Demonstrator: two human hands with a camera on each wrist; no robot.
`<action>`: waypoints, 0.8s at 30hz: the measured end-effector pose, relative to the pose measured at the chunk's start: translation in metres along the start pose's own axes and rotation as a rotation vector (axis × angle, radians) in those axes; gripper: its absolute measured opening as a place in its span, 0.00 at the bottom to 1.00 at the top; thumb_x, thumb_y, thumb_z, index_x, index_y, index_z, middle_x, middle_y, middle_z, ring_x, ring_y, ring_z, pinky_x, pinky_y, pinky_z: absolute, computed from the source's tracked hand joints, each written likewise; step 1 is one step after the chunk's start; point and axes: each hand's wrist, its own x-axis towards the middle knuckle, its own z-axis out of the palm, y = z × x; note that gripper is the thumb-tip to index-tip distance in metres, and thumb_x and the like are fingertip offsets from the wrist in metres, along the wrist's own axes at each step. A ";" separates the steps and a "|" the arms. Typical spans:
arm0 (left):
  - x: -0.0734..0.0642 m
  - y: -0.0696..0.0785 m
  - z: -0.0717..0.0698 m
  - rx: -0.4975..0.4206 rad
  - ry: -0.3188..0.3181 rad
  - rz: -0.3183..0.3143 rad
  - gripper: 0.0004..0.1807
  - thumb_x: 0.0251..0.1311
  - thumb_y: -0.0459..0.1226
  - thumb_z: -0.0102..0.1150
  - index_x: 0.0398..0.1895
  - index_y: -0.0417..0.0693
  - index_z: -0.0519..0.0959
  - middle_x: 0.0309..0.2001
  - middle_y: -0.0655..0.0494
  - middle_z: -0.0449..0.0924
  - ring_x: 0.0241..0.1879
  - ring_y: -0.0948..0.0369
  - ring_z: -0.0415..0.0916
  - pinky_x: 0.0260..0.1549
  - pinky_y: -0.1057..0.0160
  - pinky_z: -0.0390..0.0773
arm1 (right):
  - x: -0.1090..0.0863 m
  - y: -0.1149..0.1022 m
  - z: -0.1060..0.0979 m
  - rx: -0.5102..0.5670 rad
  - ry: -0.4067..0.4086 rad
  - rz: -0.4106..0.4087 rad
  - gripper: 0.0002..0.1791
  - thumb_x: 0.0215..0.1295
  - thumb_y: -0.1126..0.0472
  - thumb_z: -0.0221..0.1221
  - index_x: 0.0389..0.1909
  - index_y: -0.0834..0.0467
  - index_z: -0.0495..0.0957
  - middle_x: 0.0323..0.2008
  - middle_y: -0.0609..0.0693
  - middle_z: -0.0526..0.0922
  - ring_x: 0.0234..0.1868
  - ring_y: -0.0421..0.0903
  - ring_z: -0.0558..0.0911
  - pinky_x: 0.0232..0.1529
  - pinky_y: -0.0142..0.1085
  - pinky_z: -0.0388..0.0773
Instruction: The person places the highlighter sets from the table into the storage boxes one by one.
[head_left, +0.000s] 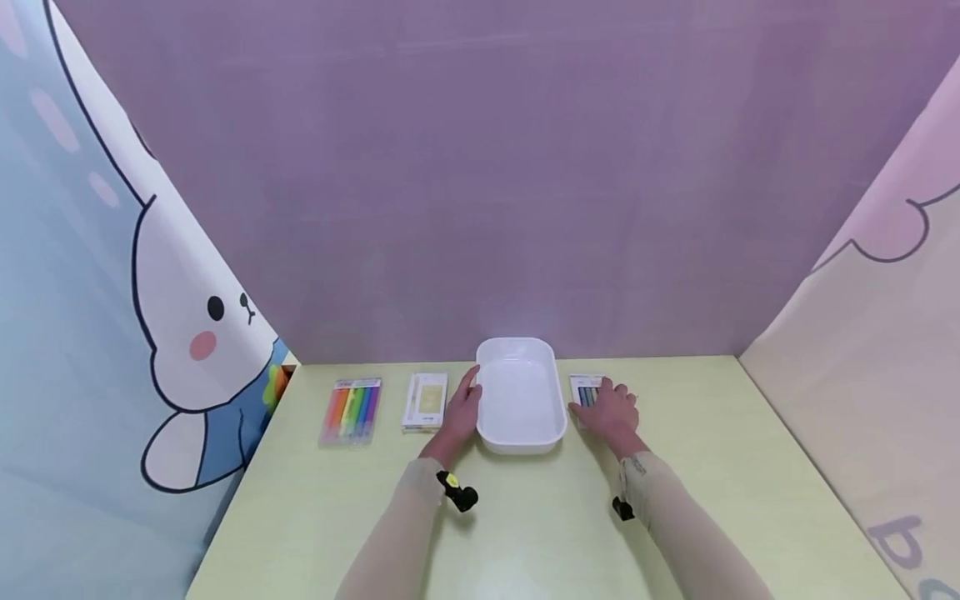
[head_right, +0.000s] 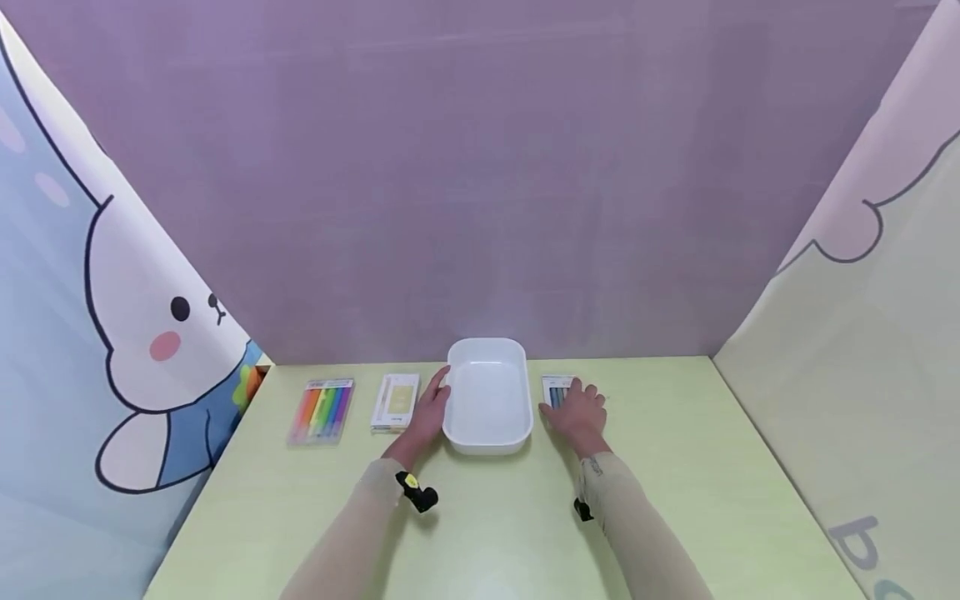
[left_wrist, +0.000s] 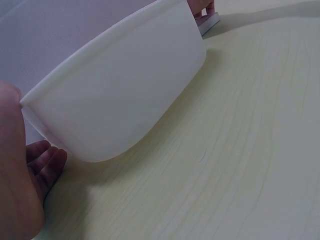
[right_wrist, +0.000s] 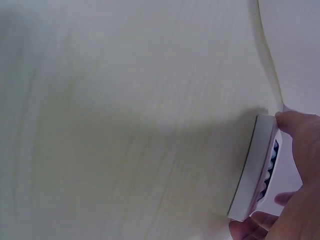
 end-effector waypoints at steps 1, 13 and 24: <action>0.001 0.001 -0.001 0.000 0.002 0.004 0.25 0.74 0.52 0.40 0.72 0.74 0.60 0.50 0.54 0.76 0.50 0.51 0.73 0.55 0.45 0.67 | 0.001 -0.001 0.001 0.005 0.005 -0.001 0.54 0.55 0.33 0.61 0.69 0.68 0.55 0.54 0.73 0.65 0.54 0.69 0.66 0.44 0.59 0.72; -0.004 -0.005 -0.006 -0.037 0.006 0.002 0.25 0.75 0.47 0.41 0.73 0.68 0.60 0.50 0.52 0.75 0.48 0.52 0.74 0.52 0.46 0.70 | 0.004 -0.001 0.012 0.059 0.005 0.031 0.49 0.52 0.37 0.64 0.67 0.65 0.62 0.49 0.68 0.67 0.48 0.64 0.67 0.39 0.54 0.72; 0.001 -0.001 0.001 -0.046 -0.023 0.023 0.25 0.75 0.47 0.41 0.74 0.67 0.60 0.47 0.52 0.76 0.45 0.55 0.74 0.50 0.51 0.72 | 0.000 -0.001 0.000 0.072 0.057 0.032 0.46 0.52 0.40 0.62 0.66 0.64 0.64 0.49 0.68 0.67 0.47 0.63 0.68 0.40 0.55 0.71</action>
